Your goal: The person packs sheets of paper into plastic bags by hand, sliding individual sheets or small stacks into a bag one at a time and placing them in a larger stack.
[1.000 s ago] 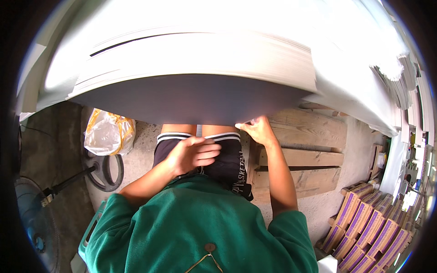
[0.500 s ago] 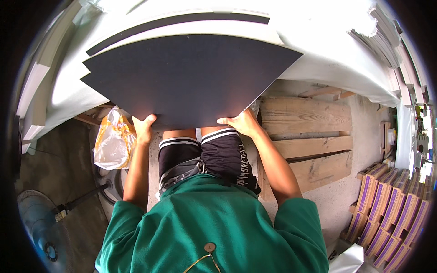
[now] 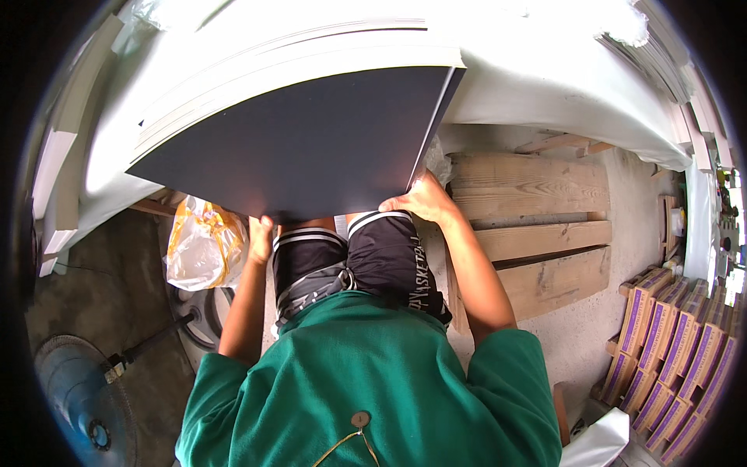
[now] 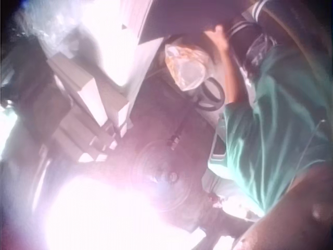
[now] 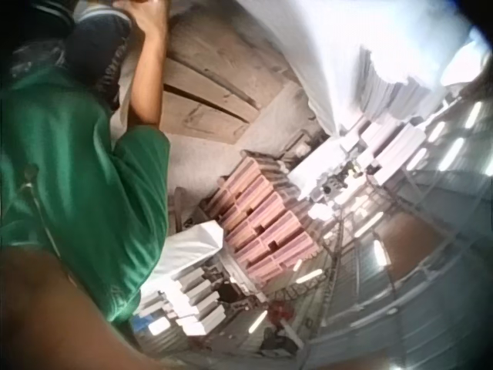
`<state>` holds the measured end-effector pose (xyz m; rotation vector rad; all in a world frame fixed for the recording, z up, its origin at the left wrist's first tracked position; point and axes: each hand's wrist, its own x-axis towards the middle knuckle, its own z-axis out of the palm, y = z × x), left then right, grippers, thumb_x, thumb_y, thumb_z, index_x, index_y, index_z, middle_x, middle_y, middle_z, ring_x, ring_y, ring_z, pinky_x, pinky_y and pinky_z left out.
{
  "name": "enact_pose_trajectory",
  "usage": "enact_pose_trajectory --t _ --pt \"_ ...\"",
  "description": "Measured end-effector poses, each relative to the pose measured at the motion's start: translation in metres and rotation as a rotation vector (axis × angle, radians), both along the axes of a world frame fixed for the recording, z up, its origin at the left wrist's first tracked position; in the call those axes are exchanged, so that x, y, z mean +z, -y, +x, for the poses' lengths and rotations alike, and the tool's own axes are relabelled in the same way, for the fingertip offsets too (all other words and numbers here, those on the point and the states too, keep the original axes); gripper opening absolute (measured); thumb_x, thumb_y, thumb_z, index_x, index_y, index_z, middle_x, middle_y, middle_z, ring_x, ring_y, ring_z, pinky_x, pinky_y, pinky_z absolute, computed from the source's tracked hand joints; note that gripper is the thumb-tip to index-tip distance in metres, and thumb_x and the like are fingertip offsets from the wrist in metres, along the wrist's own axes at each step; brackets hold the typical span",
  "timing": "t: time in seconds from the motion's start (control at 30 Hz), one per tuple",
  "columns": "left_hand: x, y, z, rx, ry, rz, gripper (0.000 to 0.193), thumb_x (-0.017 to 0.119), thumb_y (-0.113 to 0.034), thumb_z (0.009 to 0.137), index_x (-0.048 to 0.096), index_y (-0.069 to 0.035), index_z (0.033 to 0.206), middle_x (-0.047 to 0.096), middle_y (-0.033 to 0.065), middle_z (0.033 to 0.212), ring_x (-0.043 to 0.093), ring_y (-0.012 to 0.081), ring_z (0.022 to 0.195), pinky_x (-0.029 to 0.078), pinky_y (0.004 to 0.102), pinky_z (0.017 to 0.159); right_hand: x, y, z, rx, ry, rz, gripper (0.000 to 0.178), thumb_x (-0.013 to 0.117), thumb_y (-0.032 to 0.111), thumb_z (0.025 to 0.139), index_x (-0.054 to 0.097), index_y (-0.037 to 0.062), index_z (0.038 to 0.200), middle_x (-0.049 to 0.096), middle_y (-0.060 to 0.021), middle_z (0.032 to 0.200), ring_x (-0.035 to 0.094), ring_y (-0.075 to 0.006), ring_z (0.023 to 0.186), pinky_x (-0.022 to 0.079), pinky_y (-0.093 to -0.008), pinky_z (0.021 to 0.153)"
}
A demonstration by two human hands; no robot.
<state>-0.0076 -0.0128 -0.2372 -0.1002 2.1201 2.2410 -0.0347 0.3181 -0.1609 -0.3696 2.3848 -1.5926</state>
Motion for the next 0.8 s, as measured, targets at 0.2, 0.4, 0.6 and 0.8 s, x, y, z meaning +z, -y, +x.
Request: enact_pose_trajectory --t 0.2,0.4,0.6,0.8 --pt "0.024 -0.012 0.008 -0.100 0.123 -0.317 0.082 0.073 -0.022 0.061 0.027 0.002 0.125 0.029 0.0165 0.126 0.028 0.0273 0.118 0.022 0.0351 0.099 0.008 -0.002 0.014 -0.188 -0.176 0.505 0.088 0.079 0.031 0.053 0.036 0.0079 0.126 0.043 -0.0232 0.120 0.043 -0.0379 0.110 0.038 -0.0419 0.091" --pt "0.112 -0.023 0.032 0.265 -0.693 -0.516 0.058 0.055 -0.008 0.068 0.034 0.001 0.122 0.043 0.0169 0.114 0.042 0.0281 0.106 0.030 0.0376 0.093 0.141 -0.025 0.068 -0.160 0.084 -0.445 0.040 0.042 0.029 0.089 0.050 -0.0054 0.108 0.049 -0.0034 0.080 0.042 -0.0064 0.061 0.034 -0.0189 0.053" --pt "0.205 -0.115 0.040 -0.875 -0.329 0.045 0.020 0.061 -0.018 0.079 0.057 -0.002 0.090 0.058 0.0092 0.084 0.055 0.0195 0.073 0.043 0.0338 0.063 0.169 0.058 0.080 0.215 0.281 -1.117 0.064 0.025 0.044 0.089 0.030 -0.0062 0.128 0.043 -0.0145 0.118 0.044 -0.0178 0.097 0.034 -0.0288 0.081" --pt "0.212 -0.106 0.035 -0.673 -0.209 0.080 0.040 0.066 -0.016 0.076 0.049 0.002 0.107 0.059 0.0101 0.093 0.057 0.0170 0.085 0.045 0.0307 0.079 0.137 0.058 0.069 0.030 0.120 -0.769 0.059 0.029 0.034 0.089 0.014 -0.0010 0.135 0.019 -0.0106 0.141 0.031 -0.0188 0.122 0.023 -0.0300 0.097"
